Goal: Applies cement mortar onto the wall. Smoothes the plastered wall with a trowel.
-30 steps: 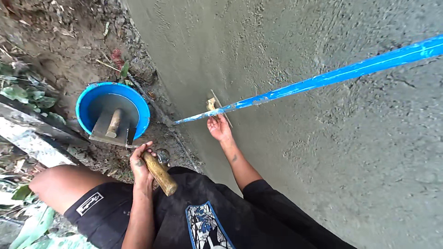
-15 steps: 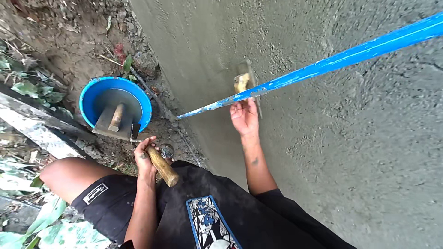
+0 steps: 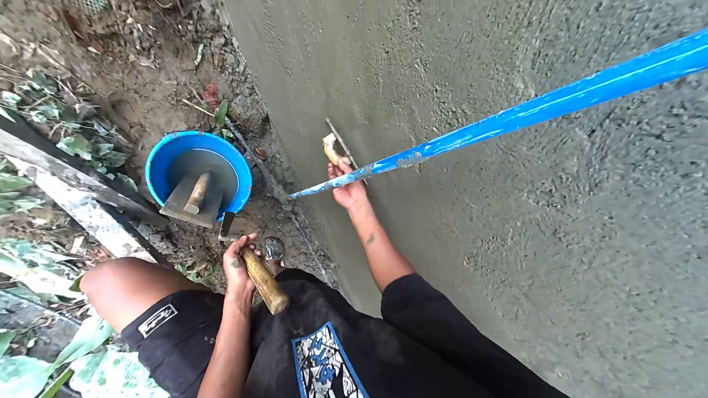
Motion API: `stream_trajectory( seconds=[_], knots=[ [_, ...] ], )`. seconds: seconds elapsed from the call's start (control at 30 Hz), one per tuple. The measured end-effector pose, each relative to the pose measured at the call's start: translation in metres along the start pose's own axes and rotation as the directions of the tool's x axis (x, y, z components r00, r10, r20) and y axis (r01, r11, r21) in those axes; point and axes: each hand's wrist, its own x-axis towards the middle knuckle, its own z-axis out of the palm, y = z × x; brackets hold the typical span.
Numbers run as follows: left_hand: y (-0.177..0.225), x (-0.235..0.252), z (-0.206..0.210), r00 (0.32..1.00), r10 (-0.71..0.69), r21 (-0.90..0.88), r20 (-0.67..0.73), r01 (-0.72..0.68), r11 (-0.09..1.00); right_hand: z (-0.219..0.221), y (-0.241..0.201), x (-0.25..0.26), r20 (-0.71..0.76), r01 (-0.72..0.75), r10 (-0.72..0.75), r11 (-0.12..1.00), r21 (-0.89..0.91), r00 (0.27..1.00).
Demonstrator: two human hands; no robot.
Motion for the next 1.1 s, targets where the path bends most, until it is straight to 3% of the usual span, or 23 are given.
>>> stream_trajectory(
  seconds=[0.2, 0.3, 0.7, 0.97, 1.1],
  knots=[
    [-0.007, -0.006, -0.02, 0.999, 0.035, 0.037, -0.035, -0.034, 0.999, 0.009, 0.009, 0.033, -0.022, -0.049, 0.048, 0.998, -0.034, 0.999],
    [-0.01, -0.006, -0.028, 0.998, 0.044, 0.031, -0.05, -0.042, 0.999, 0.01, 0.012, 0.041, 0.038, -0.004, 0.003, 1.0, 0.024, 0.999],
    [-0.012, -0.008, -0.034, 0.992, 0.079, 0.019, -0.094, -0.078, 0.997, 0.004, 0.015, 0.027, 0.05, 0.094, -0.11, 0.963, 0.254, 0.993],
    [-0.007, -0.01, -0.021, 0.995, 0.079, -0.004, -0.068, -0.08, 0.997, 0.02, -0.025, -0.012, 0.056, 0.109, -0.135, 0.937, 0.331, 0.989],
    [-0.004, -0.006, -0.017, 0.996, 0.074, -0.003, -0.04, -0.074, 0.997, 0.03, -0.065, -0.046, 0.15, 0.105, -0.156, 0.947, 0.304, 0.976]
  ],
)
